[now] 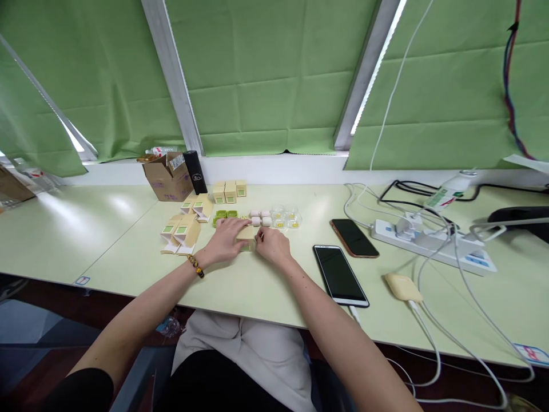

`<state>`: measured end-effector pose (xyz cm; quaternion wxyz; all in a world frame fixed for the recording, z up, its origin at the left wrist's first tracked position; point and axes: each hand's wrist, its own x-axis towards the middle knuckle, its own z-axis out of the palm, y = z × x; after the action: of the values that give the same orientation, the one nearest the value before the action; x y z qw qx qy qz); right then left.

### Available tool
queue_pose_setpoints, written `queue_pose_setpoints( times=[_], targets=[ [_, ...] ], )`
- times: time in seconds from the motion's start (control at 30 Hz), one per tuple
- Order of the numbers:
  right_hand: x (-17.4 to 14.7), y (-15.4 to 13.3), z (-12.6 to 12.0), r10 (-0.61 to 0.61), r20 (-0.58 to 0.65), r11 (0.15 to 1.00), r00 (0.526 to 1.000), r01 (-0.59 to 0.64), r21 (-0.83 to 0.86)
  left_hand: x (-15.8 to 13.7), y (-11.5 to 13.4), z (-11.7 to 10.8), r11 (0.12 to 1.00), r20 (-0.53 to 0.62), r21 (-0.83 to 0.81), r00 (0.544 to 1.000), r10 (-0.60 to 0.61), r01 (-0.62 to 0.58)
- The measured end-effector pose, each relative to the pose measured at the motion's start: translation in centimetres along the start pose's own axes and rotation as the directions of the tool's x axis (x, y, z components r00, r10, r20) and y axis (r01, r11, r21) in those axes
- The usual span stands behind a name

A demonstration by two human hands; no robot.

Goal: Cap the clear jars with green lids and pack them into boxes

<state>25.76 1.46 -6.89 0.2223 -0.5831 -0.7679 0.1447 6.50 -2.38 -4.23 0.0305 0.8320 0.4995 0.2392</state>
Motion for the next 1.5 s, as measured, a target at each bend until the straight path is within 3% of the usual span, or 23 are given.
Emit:
queue_pose_setpoints(
  times=[0.1, 0.2, 0.3, 0.4, 0.53, 0.63, 0.8, 0.97, 1.03, 1.2, 1.5],
  targets=[
    [-0.1, -0.1, 0.0, -0.003, 0.006, 1.000, 1.000, 0.003, -0.022, 0.7, 0.1, -0.8, 0.999, 0.025, 0.032, 1.000, 0.017, -0.018],
    [-0.2, -0.2, 0.0, 0.005, 0.017, 1.000, 1.000, -0.004, -0.024, 2.5, -0.3, -2.3, 0.999, -0.031, 0.023, 0.999, 0.037, -0.037],
    [-0.2, -0.4, 0.0, 0.012, 0.032, 1.000, 0.999, -0.011, -0.022, 5.9, -1.2, -4.0, 0.999, -0.119, 0.041, 0.992, 0.027, -0.022],
    [-0.4, -0.5, 0.0, 0.025, 0.051, 0.999, 0.998, -0.023, -0.039, 10.1, -2.7, -4.8, 0.989, -0.135, 0.136, 0.990, -0.034, 0.053],
    [-0.5, -0.7, -0.2, 0.034, 0.066, 0.997, 0.997, -0.029, -0.076, 14.6, -5.3, -3.6, 0.941, -0.041, 0.280, 0.982, -0.183, 0.187],
    [-0.6, -0.8, -0.2, 0.032, 0.075, 0.995, 0.997, -0.025, -0.093, 16.3, -7.0, -1.7, 0.908, 0.005, 0.387, 0.984, -0.177, 0.161],
    [-0.7, -0.8, -0.2, 0.029, 0.088, 0.994, 0.996, -0.020, -0.110, 16.6, -8.3, 0.9, 0.893, 0.021, 0.413, 0.978, -0.206, 0.180],
    [-0.7, -0.9, -0.2, 0.024, 0.092, 0.993, 0.995, -0.013, -0.115, 15.1, -6.4, 1.6, 0.867, -0.115, 0.468, 0.985, -0.132, 0.171],
    [-0.7, -0.9, -0.1, 0.021, 0.088, 0.993, 0.996, -0.011, -0.117, 14.5, -5.1, 1.7, 0.873, -0.092, 0.460, 0.987, -0.135, 0.163],
    [-0.8, -0.9, -0.1, 0.014, 0.093, 0.991, 0.996, -0.002, -0.132, 13.7, -2.9, 2.8, 0.862, 0.012, 0.443, 0.960, -0.280, 0.246],
    [-0.9, -0.8, 0.0, -0.001, 0.087, 0.992, 0.996, 0.012, -0.129, 14.6, -3.5, 3.7, 0.870, 0.037, 0.355, 0.925, -0.378, 0.342]
  ],
)
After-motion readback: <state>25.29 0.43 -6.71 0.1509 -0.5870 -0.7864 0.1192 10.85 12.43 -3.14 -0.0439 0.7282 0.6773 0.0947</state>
